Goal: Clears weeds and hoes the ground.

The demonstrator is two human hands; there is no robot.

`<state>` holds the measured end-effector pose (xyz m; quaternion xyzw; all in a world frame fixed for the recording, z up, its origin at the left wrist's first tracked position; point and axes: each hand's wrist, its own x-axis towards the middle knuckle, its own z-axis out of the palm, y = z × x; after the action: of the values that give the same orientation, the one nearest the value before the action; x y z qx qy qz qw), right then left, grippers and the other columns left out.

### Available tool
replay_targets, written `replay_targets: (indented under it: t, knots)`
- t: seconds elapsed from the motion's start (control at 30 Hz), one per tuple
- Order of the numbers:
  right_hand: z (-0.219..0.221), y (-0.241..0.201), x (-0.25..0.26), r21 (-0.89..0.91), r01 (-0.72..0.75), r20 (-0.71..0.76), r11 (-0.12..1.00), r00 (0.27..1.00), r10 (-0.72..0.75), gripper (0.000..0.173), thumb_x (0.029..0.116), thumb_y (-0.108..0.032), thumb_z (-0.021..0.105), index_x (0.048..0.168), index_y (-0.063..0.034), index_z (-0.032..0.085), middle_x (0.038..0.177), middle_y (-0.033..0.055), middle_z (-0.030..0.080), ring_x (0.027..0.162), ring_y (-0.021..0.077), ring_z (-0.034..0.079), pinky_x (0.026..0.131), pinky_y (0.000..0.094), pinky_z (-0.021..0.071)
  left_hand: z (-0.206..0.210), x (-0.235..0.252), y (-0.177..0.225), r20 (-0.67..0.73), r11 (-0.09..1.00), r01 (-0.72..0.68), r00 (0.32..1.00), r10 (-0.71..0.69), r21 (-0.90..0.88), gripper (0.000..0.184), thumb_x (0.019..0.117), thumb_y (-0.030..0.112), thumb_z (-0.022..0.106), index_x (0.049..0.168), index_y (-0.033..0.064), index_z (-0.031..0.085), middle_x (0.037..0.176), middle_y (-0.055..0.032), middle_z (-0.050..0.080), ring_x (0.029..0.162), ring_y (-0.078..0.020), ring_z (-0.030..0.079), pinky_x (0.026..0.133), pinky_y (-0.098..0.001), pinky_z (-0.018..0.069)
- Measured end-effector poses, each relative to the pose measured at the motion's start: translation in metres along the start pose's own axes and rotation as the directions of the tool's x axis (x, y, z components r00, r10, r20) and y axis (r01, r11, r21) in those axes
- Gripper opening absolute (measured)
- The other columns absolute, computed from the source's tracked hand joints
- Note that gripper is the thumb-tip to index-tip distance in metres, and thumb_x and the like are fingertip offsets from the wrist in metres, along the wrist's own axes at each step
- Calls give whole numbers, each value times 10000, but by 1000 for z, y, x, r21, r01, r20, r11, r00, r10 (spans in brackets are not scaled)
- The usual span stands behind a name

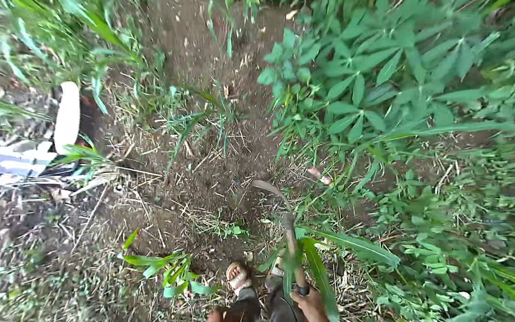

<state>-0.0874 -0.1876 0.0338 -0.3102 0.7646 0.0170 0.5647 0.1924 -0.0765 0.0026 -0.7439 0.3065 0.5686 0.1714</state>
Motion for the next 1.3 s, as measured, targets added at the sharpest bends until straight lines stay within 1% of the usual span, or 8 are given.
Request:
replay_targets:
  t: [0.17, 0.33, 0.47, 0.77, 0.9, 1.03, 1.13, 1.3]
  knots:
    - [-53, -4, -35, 136, -69, 132, 988, 990, 51, 255, 907, -89, 756, 1048, 73, 619, 693, 69, 623, 556, 134, 589, 583, 313, 537, -39, -32, 13, -36, 986, 78, 996, -84, -150, 423, 1058, 368, 500, 1323, 72, 645, 1225, -246, 678, 1158, -427, 642, 995, -630, 474]
    - [-71, -27, -41, 91, 85, 58, 992, 994, -90, 360, 917, -204, 783, 1099, 82, 660, 823, 158, 707, 701, 245, 694, 727, 456, 595, -58, -61, 55, -109, 972, 6, 993, -32, -233, 379, 1048, 316, 529, 1276, 48, 669, 1210, -237, 685, 1164, -411, 639, 1006, -623, 463]
    - [-98, -89, -21, -13, 247, -23, 969, 969, -247, 458, 894, -260, 818, 1144, 86, 653, 904, 217, 692, 829, 344, 676, 826, 551, 547, -80, -56, 107, -148, 977, -84, 987, 55, -198, 377, 1046, 318, 524, 1274, 57, 673, 1239, -221, 680, 1189, -397, 634, 1022, -619, 467]
    - [-120, -227, 92, -45, 275, 82, 960, 959, -271, 394, 962, -256, 748, 1155, 68, 633, 894, 143, 710, 785, 230, 707, 798, 438, 596, -171, -6, 243, -188, 967, -231, 960, 208, -109, 389, 1040, 360, 527, 1300, 106, 664, 1363, -176, 620, 1263, -368, 592, 1043, -612, 459]
    - [-100, -286, 151, 2, 144, 109, 990, 984, -144, 344, 988, -249, 723, 1082, 63, 614, 709, 71, 602, 539, 143, 574, 563, 322, 537, -253, 52, 310, -288, 953, -277, 929, 232, -124, 402, 1039, 351, 537, 1288, 62, 662, 1359, -193, 616, 1286, -372, 571, 1072, -588, 437]
    - [-75, -362, 215, 86, 79, 38, 993, 996, -82, 379, 958, -271, 759, 1049, 70, 621, 686, 70, 601, 516, 153, 573, 551, 344, 550, -343, 150, 392, -329, 944, -330, 890, 316, 15, 383, 1047, 317, 531, 1276, 43, 671, 1380, -182, 607, 1325, -353, 540, 1098, -553, 420]
    - [-54, -413, 262, 142, 96, -60, 985, 994, -88, 333, 937, -219, 779, 1028, 62, 626, 672, 63, 606, 519, 143, 582, 557, 329, 549, -390, 239, 445, -303, 858, -418, 811, 501, 299, 326, 1040, 214, 539, 1253, 10, 676, 1376, -201, 600, 1324, -393, 521, 1084, -582, 408]
    - [-27, -389, 323, -13, -63, 0, 998, 998, 63, 328, 934, -185, 757, 1074, 87, 640, 743, 135, 636, 583, 219, 613, 607, 418, 558, -450, 345, 516, -194, 650, -393, 742, 642, 650, 306, 948, -62, 535, 1234, -51, 645, 1466, -202, 519, 1299, -414, 527, 1058, -582, 413]
